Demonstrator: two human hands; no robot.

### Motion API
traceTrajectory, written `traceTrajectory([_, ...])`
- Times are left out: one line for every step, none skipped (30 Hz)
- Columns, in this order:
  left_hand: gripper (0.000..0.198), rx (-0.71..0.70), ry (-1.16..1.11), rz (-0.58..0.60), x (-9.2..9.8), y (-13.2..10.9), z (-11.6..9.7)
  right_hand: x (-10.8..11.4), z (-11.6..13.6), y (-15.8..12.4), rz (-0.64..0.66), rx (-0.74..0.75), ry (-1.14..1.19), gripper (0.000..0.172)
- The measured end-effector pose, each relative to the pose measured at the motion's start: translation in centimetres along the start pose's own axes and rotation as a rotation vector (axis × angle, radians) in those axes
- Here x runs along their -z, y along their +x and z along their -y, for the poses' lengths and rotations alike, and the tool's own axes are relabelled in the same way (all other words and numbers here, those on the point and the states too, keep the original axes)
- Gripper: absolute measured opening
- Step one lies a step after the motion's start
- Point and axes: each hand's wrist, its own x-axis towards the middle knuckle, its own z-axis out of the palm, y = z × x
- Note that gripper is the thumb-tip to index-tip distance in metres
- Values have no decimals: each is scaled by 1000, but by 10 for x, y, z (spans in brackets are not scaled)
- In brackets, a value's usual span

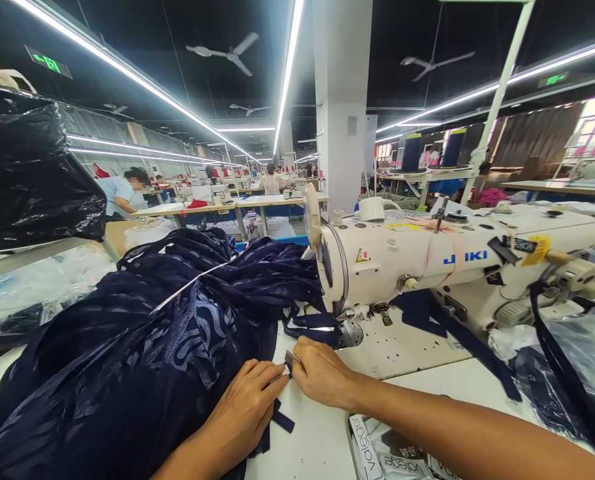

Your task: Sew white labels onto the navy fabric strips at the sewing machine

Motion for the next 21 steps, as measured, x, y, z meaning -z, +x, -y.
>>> traceTrajectory([34, 11, 3, 20, 0, 0, 0, -2, -1, 3, 15, -11, 3, 21])
traceTrajectory([35, 18, 5, 39, 0, 0, -1, -2, -1, 6, 29, -17, 5, 22])
traceTrajectory([35, 22, 6, 56, 0, 0, -1, -3, -2, 8, 44, -18, 8, 23])
traceTrajectory([36, 25, 7, 70, 0, -1, -1, -3, -2, 10, 57, -17, 9, 23])
traceTrajectory([36, 28, 7, 80, 0, -1, 0, -2, -2, 11, 71, -14, 8, 23])
traceTrajectory([37, 31, 8, 87, -1, -1, 0, -1, -2, 12, 84, -13, 3, 23])
traceTrajectory([37, 32, 9, 92, -1, -1, 0, 0, -2, 13, 95, -12, -6, 22])
traceTrajectory([37, 32, 10, 95, -2, -1, 0, 1, -2, 14, 107, -11, -17, 21])
traceTrajectory([37, 30, 12, 97, -2, -2, 1, 2, -1, 14, 118, -10, -30, 21])
traceTrajectory([37, 27, 13, 99, -3, -2, 1, 2, -1, 15, 129, -9, -44, 20])
traceTrajectory([37, 25, 14, 101, -3, -2, 1, 3, 0, 15, 139, -10, -57, 19])
traceTrajectory([37, 25, 14, 102, -4, -2, 1, 4, 1, 16, 148, -12, -70, 18])
traceTrajectory([36, 27, 13, 102, -4, -2, 1, 4, 2, 16, 156, -13, -82, 18])
traceTrajectory([35, 29, 12, 101, -4, -2, 0, 4, 2, 16, 161, -16, -94, 18])
traceTrajectory([34, 32, 12, 99, -3, -2, 0, 4, 3, 17, 164, -20, -107, 17])
traceTrajectory([33, 35, 12, 97, -3, -2, 0, 4, 4, 17, 168, -24, -120, 17])
traceTrajectory([33, 36, 13, 98, -3, -2, -1, 4, 4, 18, 175, -28, -135, 17])
traceTrajectory([32, 36, 15, 105, -2, -2, -1, 4, 4, 18, 183, -32, -148, 17])
traceTrajectory([31, 37, 19, 117, -2, -2, -1, 4, 4, 18, 193, -33, -159, 17])
traceTrajectory([31, 40, 23, 134, -1, -2, -1, 4, 4, 18, 202, -32, -167, 17])
traceTrajectory([31, 43, 28, 151, 0, -2, -2, 4, 4, 17, 211, -28, -172, 17])
